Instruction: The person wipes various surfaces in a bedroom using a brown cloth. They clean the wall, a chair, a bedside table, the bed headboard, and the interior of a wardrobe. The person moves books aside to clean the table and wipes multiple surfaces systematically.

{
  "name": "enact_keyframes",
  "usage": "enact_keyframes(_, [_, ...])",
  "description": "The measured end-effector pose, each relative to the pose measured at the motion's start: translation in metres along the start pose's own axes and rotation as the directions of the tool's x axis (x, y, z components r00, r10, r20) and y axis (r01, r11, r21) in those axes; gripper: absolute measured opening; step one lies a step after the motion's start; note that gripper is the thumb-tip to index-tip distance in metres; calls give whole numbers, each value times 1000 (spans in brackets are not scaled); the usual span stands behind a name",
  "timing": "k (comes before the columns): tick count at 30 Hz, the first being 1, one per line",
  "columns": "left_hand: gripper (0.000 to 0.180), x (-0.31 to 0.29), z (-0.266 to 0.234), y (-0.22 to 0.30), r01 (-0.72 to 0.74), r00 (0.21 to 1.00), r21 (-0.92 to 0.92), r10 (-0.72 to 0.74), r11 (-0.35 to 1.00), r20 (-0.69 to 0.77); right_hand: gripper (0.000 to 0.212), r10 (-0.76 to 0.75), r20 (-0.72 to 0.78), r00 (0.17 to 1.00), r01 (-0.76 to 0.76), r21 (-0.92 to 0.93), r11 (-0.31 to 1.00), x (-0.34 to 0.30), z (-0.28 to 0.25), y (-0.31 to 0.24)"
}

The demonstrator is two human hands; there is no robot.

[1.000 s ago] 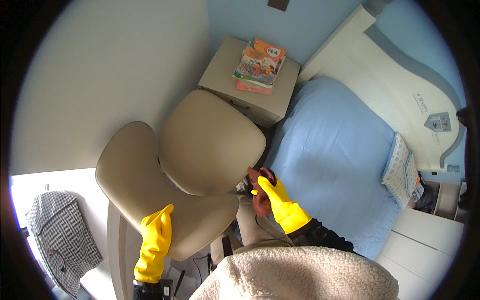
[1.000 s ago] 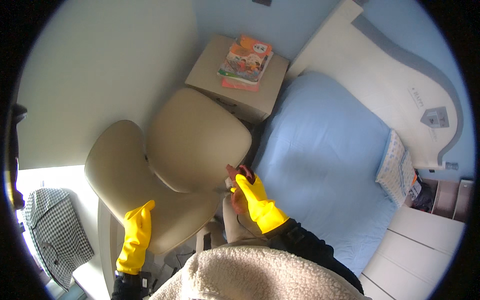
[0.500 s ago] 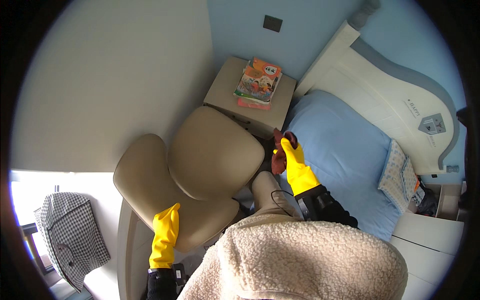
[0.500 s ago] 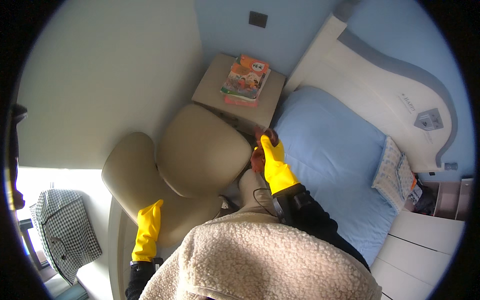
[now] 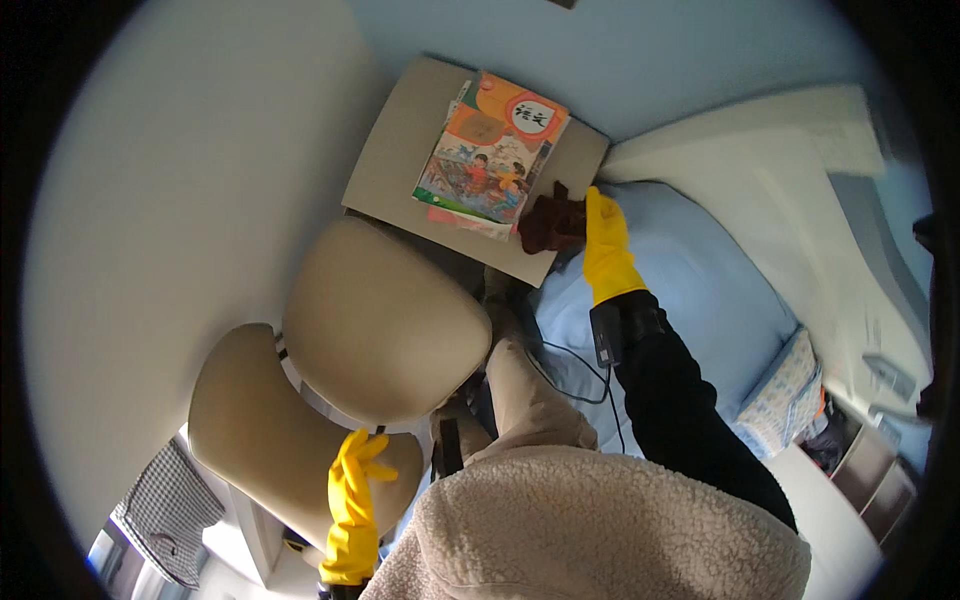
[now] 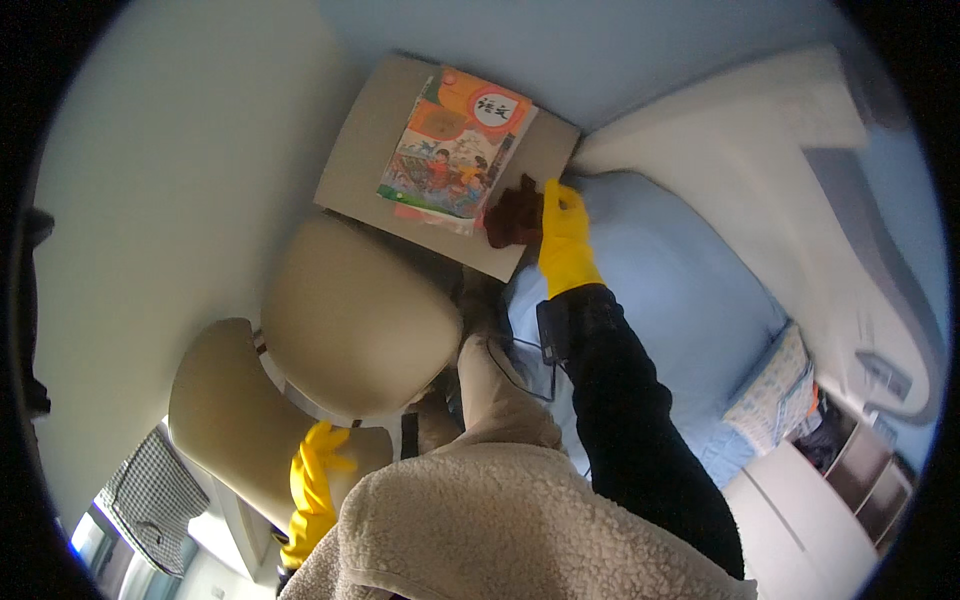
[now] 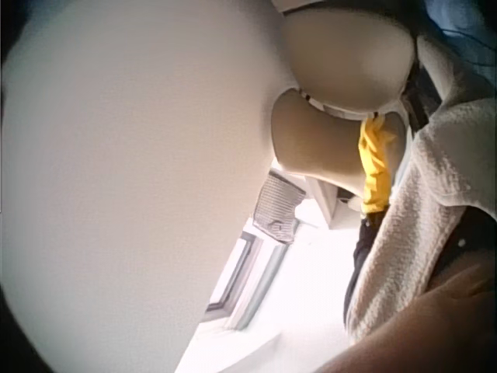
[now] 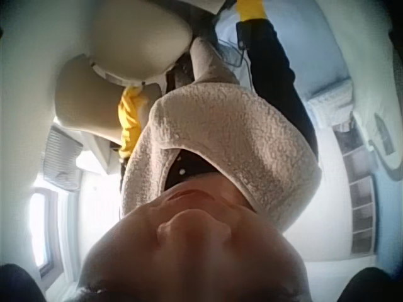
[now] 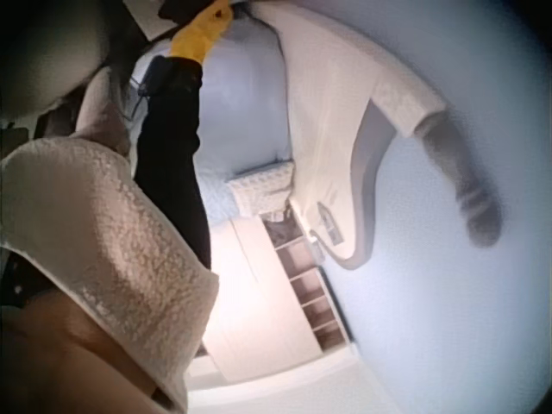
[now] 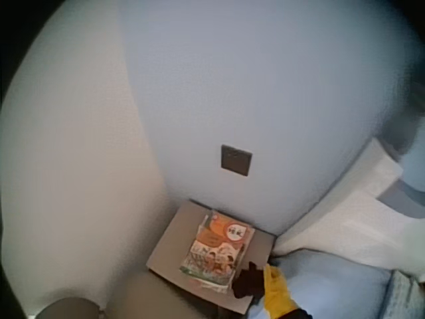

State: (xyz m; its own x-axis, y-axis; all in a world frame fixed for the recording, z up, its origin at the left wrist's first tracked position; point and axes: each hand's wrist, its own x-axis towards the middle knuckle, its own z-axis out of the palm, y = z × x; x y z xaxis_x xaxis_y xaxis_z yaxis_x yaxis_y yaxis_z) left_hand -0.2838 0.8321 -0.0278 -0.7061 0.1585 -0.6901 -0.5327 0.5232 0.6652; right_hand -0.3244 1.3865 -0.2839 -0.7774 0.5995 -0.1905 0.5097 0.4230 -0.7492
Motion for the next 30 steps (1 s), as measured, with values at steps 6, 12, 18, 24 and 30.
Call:
enact_keyframes(6, [41, 183, 66, 116, -665, 666, 613, 709, 427, 229, 58, -308, -112, 945, 307, -31, 951, 77, 46, -1])
enact_keyframes(12, [64, 428, 150, 210, -432, 896, 253, 445, 865, 10, 52, 247, 143, 958, -275, 225, 935, 121, 102, -16])
enact_keyframes(18, [93, 503, 193, 210, -248, 965, 304, 209, 920, 155, 44, 165, 15, 986, -151, 489, 859, 118, 118, 1])
enact_keyframes(24, [57, 503, 177, 186, -429, 871, 182, 351, 885, 344, 42, 352, 224, 909, -417, 503, 757, 118, 98, 8])
enact_keyframes(30, [87, 506, 203, 142, -382, 895, 131, 331, 915, 297, 51, 533, 293, 794, -606, 451, 656, 120, 85, 18])
